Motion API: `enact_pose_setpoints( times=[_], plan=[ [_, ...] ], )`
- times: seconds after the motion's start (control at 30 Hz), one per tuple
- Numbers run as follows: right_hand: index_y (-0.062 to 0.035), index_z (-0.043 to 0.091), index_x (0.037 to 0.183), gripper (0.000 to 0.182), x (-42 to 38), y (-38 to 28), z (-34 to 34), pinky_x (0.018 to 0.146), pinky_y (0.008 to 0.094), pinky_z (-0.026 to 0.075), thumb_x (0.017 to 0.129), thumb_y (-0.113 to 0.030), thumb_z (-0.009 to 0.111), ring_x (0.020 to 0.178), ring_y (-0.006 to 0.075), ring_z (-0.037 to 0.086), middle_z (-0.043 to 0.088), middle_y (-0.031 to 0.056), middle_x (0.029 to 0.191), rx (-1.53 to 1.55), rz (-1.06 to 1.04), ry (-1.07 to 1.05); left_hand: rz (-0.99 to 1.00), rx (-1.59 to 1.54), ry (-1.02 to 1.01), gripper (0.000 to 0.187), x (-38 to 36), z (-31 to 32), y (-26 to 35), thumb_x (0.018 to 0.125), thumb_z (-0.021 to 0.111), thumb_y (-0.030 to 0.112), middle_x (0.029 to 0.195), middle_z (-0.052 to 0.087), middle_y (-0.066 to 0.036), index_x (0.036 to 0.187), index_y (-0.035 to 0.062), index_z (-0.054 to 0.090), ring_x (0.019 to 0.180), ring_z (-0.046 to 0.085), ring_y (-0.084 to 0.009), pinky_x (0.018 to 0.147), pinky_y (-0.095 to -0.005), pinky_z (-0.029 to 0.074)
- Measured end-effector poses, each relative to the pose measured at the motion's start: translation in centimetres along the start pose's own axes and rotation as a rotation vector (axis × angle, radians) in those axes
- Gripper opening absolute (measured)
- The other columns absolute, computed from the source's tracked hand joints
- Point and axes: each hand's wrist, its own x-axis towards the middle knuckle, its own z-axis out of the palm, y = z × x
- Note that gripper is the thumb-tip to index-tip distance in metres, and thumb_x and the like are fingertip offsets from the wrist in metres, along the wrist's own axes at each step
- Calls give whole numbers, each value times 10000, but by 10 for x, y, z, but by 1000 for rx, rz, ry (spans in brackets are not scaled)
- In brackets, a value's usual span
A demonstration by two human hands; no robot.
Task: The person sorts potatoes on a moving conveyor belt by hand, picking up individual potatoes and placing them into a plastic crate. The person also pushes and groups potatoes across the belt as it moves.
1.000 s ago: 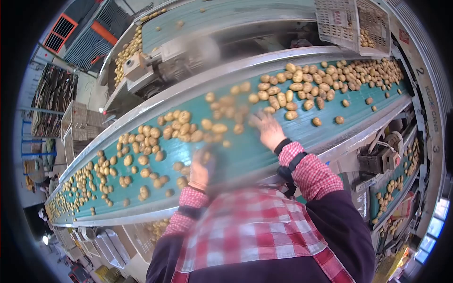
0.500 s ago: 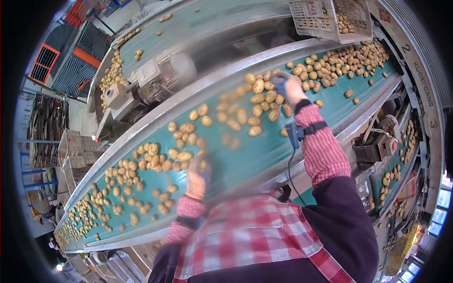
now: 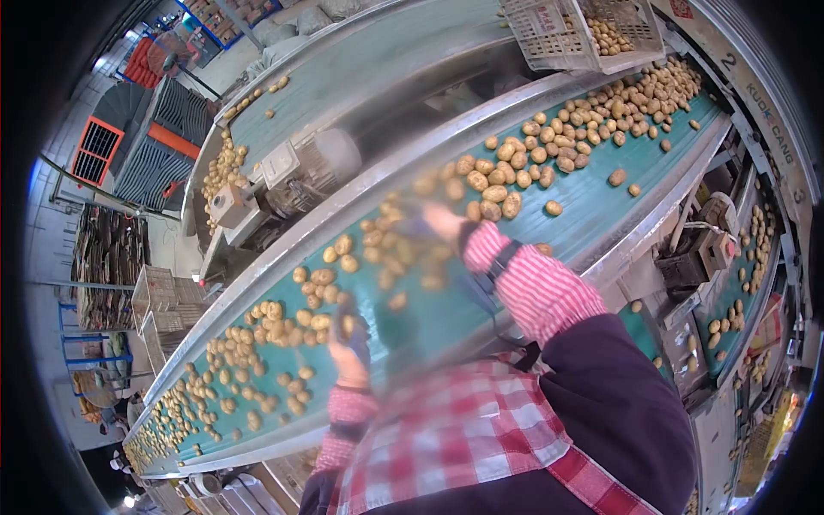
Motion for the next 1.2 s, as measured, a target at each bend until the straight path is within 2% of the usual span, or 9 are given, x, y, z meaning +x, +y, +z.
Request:
enact_pose_setpoints(
  times=[0.13,0.17,0.37,0.43,0.63,0.7,0.87,1.07,1.2],
  plan=[
    [-64,520,1427,560,-112,-33,1,973,401,524,973,-373,628,1191,265,613,611,131,1326,744,18,-135,360,28,-63,442,-2,66,67,1063,489,111,1302,583,-159,1462,-68,423,1130,620,-207,861,-294,548],
    [-67,524,1419,510,-127,-19,-5,981,413,523,998,-348,586,1205,275,605,601,128,1339,846,60,-136,116,-553,-440,443,-7,85,88,1055,458,40,1384,539,-170,1483,-54,397,1240,567,-236,946,-321,536],
    [-27,558,1349,430,-266,111,-129,993,440,526,1089,-334,404,1187,301,617,606,115,1326,459,-125,61,754,260,-636,417,17,193,105,894,617,-2,1303,626,-200,1309,39,623,1263,576,-364,1008,-426,508],
    [-11,580,1306,468,-326,84,-182,912,395,551,1075,-390,431,1102,280,654,639,138,1247,1181,-2,332,723,372,-616,369,41,222,82,891,631,60,1285,637,-189,1259,52,652,1223,590,-380,997,-445,507],
    [-5,711,1162,399,-487,82,-306,813,293,526,1010,-338,551,959,170,678,729,99,983,-94,933,613,660,768,-590,348,99,301,71,903,659,273,1305,610,-193,1222,136,685,1124,627,-414,968,-497,512],
    [19,720,1164,324,-503,146,-306,842,290,520,998,-225,586,959,152,675,741,94,984,-510,696,976,485,937,-621,339,100,325,78,921,647,316,1338,578,-201,1223,167,687,1099,636,-431,948,-510,524],
    [-13,603,1360,336,-356,120,-300,940,316,520,1040,-103,554,1135,209,642,684,134,1215,14,206,1103,406,1164,-683,363,89,347,65,965,581,321,1287,515,-266,1315,230,596,1060,646,-433,899,-530,539],
    [-54,632,1320,425,-160,39,-242,1047,430,471,909,-158,655,1213,379,602,651,203,1291,-490,-103,260,516,1024,-684,348,42,325,84,882,647,251,1176,589,-124,1230,226,644,1050,617,-370,833,-487,542],
    [-134,632,1311,433,-51,37,-227,1037,528,413,911,-300,638,1223,367,541,614,140,1315,-810,-240,394,587,987,-647,399,28,308,62,775,723,228,1260,528,-221,1169,198,669,1063,593,-458,920,-524,512]
  ],
)
